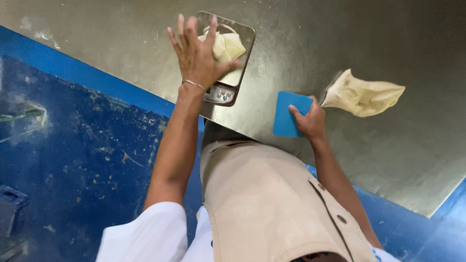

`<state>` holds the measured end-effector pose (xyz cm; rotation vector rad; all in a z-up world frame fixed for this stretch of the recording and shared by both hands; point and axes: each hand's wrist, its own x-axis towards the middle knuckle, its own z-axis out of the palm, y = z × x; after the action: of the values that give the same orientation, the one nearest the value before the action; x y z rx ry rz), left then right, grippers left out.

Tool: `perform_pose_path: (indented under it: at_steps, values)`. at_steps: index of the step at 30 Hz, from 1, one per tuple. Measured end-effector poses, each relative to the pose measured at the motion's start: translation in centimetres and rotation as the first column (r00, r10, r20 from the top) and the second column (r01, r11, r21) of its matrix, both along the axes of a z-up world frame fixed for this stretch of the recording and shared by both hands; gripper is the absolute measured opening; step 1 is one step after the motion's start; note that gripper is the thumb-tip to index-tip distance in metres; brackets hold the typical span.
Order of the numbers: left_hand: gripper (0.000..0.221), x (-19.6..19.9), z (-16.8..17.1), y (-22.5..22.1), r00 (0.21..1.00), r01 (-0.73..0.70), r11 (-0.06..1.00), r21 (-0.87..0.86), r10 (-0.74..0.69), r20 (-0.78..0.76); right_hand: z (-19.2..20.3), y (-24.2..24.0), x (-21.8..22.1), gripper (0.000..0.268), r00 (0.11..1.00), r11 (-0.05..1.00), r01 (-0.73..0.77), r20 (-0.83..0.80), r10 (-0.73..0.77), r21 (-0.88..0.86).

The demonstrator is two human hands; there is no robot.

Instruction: The person divides portions of dough from a larger mass using a scraper, weighs them on a digital scale, and shapes the weighed portions by hand on a metal workstation.

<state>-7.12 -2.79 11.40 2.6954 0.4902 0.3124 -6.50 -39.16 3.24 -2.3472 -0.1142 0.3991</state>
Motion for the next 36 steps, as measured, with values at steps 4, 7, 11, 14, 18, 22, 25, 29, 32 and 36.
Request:
perform_pose_path:
  at_steps: [4,7,11,14,18,22,25,29,32,36]
  values:
    - [0.115,-0.5,-0.6,-4.7,0.871,0.129,0.98,0.15,-0.184,0.455,1.1,-3.3,-1.8,0.042,0.998,0.998,0.055,0.029,-0.054,-0.028]
    - [0.048,0.0,-5.3,-12.8,0.941,0.333,0.823,-0.46,-0.256,0.222,1.8,-6.4,-3.6,0.042,0.981,0.982,0.184,0.062,-0.182,-0.038]
    - [0.075,2.9,-11.4,-25.7,0.828,0.525,0.613,-0.59,-0.528,0.189,3.0,-11.3,-6.6,0.038,0.944,0.942,0.315,0.139,-0.299,-0.113]
    - [0.084,5.4,-11.7,-32.5,0.839,0.406,0.66,-0.632,-0.543,-0.028,3.8,-13.9,-7.5,0.034,0.893,0.893,0.447,0.097,-0.44,-0.061]
    - [0.022,7.4,-10.5,-33.4,0.827,0.411,0.645,-0.644,-0.561,-0.034,4.6,-15.5,-8.3,0.033,0.814,0.817,0.577,0.069,-0.577,0.028]
    - [0.021,2.1,-10.2,-27.0,0.854,0.488,0.619,-0.615,-0.484,0.191,5.2,-14.0,-7.9,0.033,0.814,0.814,0.564,0.073,-0.577,0.138]
    - [0.02,-2.0,-10.3,-19.4,0.939,0.314,0.688,-0.654,-0.329,0.105,6.7,-11.4,-7.0,0.032,0.881,0.89,0.455,0.147,-0.45,-0.004]
    - [0.025,-6.7,-7.0,-11.5,0.947,0.305,0.741,-0.598,-0.172,0.27,9.8,-5.0,-4.4,0.034,0.968,0.975,0.174,0.205,-0.144,-0.14]
    - [0.022,-7.4,-5.4,-4.0,0.968,0.057,0.856,-0.513,0.078,0.237,12.2,1.4,-2.1,0.035,0.993,0.989,-0.037,0.105,0.052,-0.143]
    - [0.053,-4.7,-6.0,3.6,0.938,-0.026,0.938,-0.346,0.142,0.316,13.2,11.7,0.4,0.031,0.921,0.931,-0.351,0.145,0.363,-0.101]
